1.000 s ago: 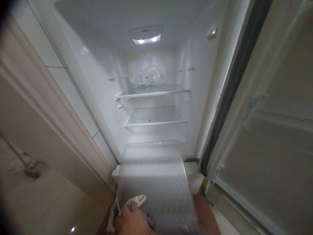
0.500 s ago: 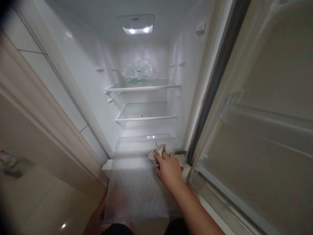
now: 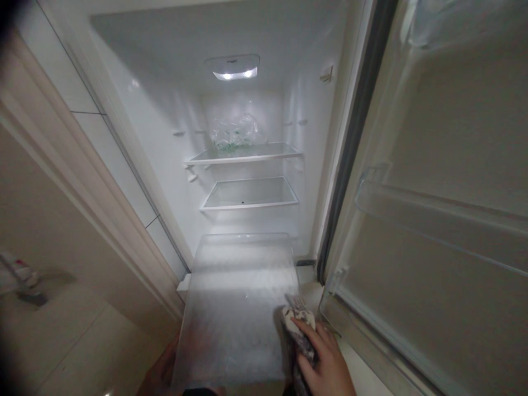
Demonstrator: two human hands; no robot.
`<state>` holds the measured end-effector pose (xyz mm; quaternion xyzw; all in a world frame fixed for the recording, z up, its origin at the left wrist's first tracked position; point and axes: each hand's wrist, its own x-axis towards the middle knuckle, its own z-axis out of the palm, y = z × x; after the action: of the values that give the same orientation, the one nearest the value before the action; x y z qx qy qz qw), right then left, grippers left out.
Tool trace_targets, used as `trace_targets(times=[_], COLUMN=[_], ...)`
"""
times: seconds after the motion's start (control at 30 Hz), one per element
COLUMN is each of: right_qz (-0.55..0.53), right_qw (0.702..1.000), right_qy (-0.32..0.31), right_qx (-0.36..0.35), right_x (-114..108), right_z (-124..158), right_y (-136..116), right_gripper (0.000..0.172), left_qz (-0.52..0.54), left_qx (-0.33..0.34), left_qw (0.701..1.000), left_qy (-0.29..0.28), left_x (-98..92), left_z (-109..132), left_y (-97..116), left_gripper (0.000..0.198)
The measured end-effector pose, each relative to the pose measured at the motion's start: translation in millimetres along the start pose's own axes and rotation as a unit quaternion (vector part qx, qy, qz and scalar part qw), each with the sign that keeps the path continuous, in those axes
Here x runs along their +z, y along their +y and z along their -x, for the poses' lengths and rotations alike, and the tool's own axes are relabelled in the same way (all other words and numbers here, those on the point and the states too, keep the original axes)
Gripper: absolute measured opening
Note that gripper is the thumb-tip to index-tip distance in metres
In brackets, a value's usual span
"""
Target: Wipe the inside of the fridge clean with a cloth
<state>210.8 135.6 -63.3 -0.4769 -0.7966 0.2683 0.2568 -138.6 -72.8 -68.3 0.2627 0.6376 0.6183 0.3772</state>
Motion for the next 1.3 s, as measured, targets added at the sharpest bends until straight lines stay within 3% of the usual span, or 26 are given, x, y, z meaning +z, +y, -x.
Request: trace_targets(times=[0.1,0.23,0.3,0.4,0.43,0.47,0.53,0.6,0.63,0.67,0.77,0.9,1.13,1.3], right_qz=[-0.057,-0.122,-0.137,-0.150,-0.150,-0.149,-0.150,-0.155,-0.158,-0.162,-0.176,-0.203,-0.217,-0.203], right_qw=[0.998,0.976,0.968,0.972,0.974,0.974,0.973,0.970,0.968,0.968,0.965,0.960,0.957,0.957], right_qy=[0.023,0.090,0.087,0.058,0.056,0.061,0.087,0.112,0.119,0.121,0.102,0.090,0.091,0.129], right_qx=[0.019,0.157,0.193,0.170,0.161,0.157,0.155,0.152,0.151,0.152,0.163,0.171,0.171,0.163], right_x=[2.4,1.3,1.4,3.1,3.9,4.7,6.1,6.9,7.1,7.2,7.0,6.4,7.2,-2.2], right_z=[11.6,23.3,27.6,31.9,32.8,33.2,33.3,32.3,31.4,30.5,27.7,29.8,52.0,65.0], right_y=[23.2,47.4,53.6,54.8,53.9,52.7,49.9,47.1,45.8,44.5,41.1,39.9,51.8,58.8], right_gripper=[0.053,0.070,0.076,0.076,0.074,0.072,0.066,0.061,0.059,0.059,0.065,0.075,0.079,0.075], left_qz=[-0.012,-0.020,-0.004,-0.068,-0.145,-0.243,-0.438,-0.567,-0.601,-0.624,-0.611,-0.591,-0.615,-0.623], left_qx=[0.008,0.048,0.102,0.225,0.286,0.356,0.486,0.553,0.568,0.565,0.564,0.614,0.638,0.630], left_qw=[0.999,0.996,0.989,0.957,0.930,0.885,0.740,0.593,0.545,0.521,0.540,0.518,0.463,0.463], left_qy=[0.030,0.065,0.106,0.171,0.179,0.175,0.155,0.142,0.139,0.141,0.132,0.071,0.020,0.028], left_x=[-1.9,-2.4,-6.5,-22.6,-29.2,-35.0,-39.3,-28.0,-16.1,-1.0,51.2,96.6,108.5,108.4], left_z=[-1.6,-3.5,-6.4,-14.9,-17.9,-20.4,-21.6,-17.3,-13.6,-9.9,-3.5,-12.5,-23.6,-20.0], left_y=[-11.7,-40.0,-55.1,-70.1,-71.9,-72.2,-69.5,-64.5,-61.6,-58.7,-47.6,-29.2,-20.9,-23.1], left_gripper=[0.100,0.099,0.105,0.098,0.088,0.076,0.055,0.051,0.055,0.059,0.056,0.052,0.057,0.065])
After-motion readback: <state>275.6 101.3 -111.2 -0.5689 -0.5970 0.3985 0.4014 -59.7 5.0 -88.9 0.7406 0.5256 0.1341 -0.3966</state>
